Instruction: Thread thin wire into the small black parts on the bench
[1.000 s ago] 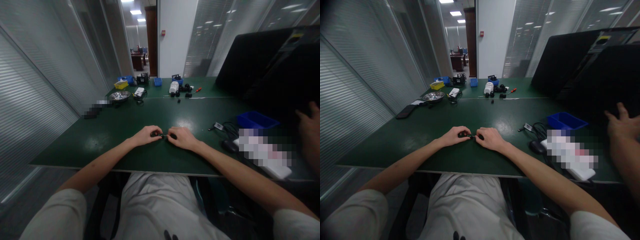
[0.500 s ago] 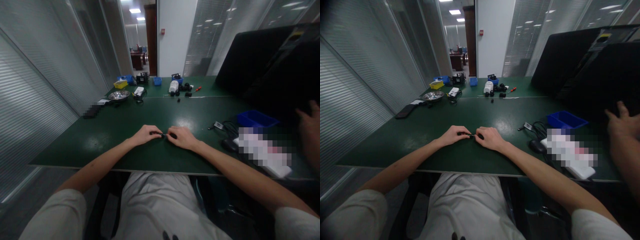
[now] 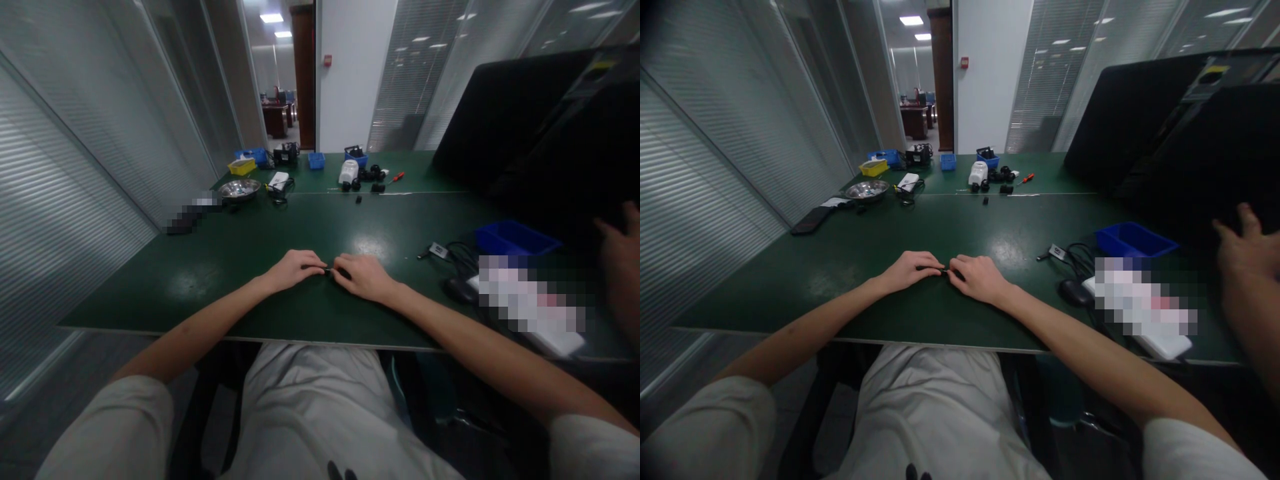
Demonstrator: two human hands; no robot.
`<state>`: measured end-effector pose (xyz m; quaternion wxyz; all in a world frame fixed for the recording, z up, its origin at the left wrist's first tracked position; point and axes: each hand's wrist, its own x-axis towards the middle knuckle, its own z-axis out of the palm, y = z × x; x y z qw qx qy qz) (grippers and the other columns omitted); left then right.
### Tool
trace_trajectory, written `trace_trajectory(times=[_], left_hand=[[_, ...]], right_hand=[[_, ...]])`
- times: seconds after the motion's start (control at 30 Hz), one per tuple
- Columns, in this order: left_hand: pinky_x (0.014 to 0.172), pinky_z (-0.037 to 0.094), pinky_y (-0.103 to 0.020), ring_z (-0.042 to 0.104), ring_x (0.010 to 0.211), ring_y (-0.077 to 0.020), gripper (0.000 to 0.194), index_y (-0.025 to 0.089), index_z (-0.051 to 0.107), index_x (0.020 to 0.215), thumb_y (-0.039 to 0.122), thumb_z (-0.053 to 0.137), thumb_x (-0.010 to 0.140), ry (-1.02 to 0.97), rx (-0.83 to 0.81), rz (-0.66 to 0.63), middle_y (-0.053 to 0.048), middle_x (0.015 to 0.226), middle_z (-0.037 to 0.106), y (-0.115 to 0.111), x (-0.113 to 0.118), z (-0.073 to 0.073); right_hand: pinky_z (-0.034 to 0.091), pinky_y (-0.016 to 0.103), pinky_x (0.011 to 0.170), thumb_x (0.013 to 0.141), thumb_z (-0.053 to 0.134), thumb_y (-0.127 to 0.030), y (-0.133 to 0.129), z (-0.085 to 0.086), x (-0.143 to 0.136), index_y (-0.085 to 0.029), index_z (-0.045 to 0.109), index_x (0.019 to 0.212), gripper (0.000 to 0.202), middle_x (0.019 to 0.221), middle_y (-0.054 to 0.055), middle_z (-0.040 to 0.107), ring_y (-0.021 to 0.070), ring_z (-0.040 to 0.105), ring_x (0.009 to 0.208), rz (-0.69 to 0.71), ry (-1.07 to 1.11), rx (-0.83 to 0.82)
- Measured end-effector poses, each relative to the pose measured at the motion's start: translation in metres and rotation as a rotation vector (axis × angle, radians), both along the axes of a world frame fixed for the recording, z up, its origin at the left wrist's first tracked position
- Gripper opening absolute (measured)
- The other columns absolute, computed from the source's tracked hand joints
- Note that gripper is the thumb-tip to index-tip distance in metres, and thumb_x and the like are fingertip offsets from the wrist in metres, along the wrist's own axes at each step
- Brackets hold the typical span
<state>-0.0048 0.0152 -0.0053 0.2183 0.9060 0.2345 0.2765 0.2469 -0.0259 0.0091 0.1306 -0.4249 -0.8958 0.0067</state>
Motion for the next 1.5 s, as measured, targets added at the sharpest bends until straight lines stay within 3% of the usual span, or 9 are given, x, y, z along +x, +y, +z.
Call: trace_trajectory(times=[0.3,0.73,1.5], left_hand=[[0.096,0.049,-0.033,0.063,0.106,-0.0220,0.035,0.017,0.072,0.128,0.032,0.048,0.106,0.167,0.175,-0.002,-0.014,0.115,0.067,-0.009,0.001,0.001],[0.094,0.052,-0.030,0.069,0.103,-0.0202,0.031,0.018,0.077,0.119,0.035,0.057,0.103,-0.032,0.008,0.008,-0.010,0.112,0.074,-0.004,0.004,-0.003],[0.087,0.053,-0.030,0.070,0.095,-0.0195,0.027,0.016,0.080,0.105,0.034,0.060,0.101,-0.068,-0.092,0.071,-0.010,0.104,0.075,0.000,0.003,0.003]], right_hand=[[0.027,0.031,0.061,0.108,0.038,-0.041,-0.005,-0.005,-0.008,-0.020,0.064,0.108,0.034,0.101,0.008,0.070,0.0174,0.062,0.074,-0.026,-0.087,0.040],[0.028,0.030,0.062,0.110,0.034,-0.040,-0.003,-0.010,-0.007,-0.020,0.060,0.110,0.033,0.104,0.007,0.069,0.0172,0.063,0.079,-0.013,-0.013,0.020],[0.032,0.029,0.066,0.108,0.041,-0.040,-0.002,-0.004,-0.008,-0.021,0.061,0.105,0.028,0.101,0.006,0.070,0.0177,0.063,0.081,-0.027,0.046,-0.029]])
